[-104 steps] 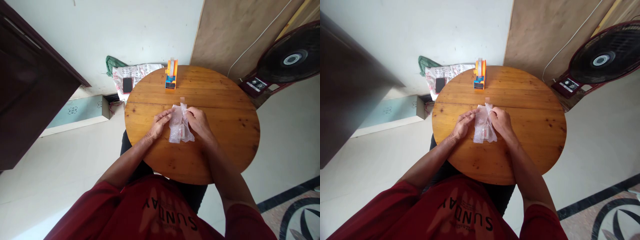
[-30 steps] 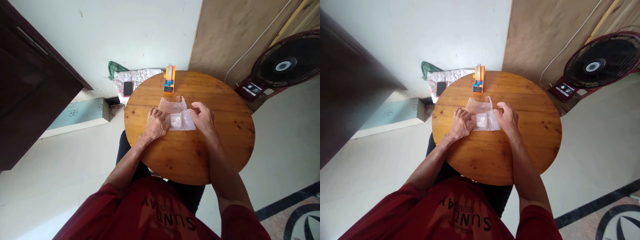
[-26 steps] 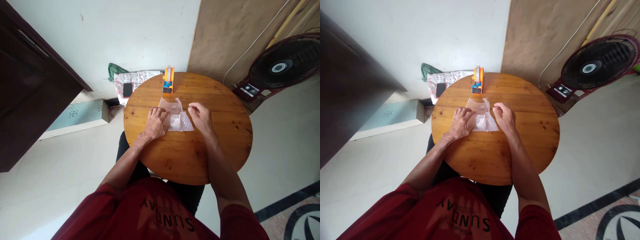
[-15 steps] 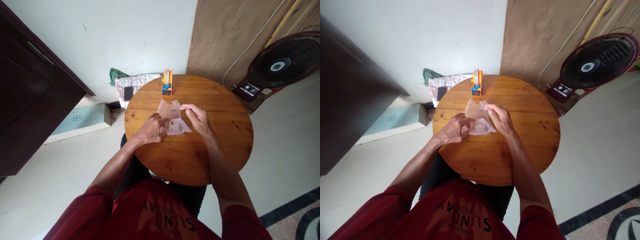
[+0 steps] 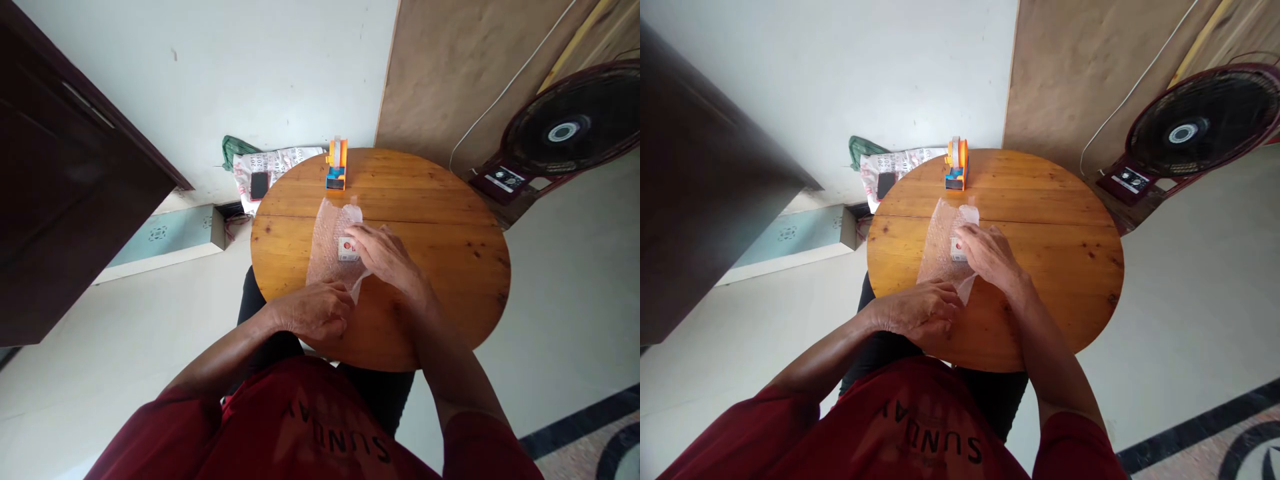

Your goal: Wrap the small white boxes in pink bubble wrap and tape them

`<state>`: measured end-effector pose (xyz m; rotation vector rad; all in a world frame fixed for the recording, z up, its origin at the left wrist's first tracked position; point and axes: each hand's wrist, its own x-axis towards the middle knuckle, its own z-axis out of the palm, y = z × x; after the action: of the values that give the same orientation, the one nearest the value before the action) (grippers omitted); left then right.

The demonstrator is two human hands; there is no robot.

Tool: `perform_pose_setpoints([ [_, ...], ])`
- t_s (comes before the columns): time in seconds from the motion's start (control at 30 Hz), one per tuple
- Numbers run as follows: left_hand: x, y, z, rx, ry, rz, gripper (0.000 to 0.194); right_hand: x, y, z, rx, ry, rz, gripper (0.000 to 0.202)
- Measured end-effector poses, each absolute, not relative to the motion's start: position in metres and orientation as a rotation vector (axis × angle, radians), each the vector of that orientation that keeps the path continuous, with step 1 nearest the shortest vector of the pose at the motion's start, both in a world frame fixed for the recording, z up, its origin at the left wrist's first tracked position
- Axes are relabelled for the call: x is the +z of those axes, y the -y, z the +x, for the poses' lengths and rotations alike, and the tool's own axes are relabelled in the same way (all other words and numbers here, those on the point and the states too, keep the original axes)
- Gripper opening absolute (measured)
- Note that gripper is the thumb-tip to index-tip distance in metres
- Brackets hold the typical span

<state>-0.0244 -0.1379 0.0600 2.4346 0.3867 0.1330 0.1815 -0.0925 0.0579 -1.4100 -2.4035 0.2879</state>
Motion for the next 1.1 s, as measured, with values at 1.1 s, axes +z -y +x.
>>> perform_pose_setpoints([
  [1.1,-0.011,0.135,-0.002,0.537,-1.400,2.475,0.032,0.056,0.081,0.198,0.271,2.518,-1.966,0.033],
])
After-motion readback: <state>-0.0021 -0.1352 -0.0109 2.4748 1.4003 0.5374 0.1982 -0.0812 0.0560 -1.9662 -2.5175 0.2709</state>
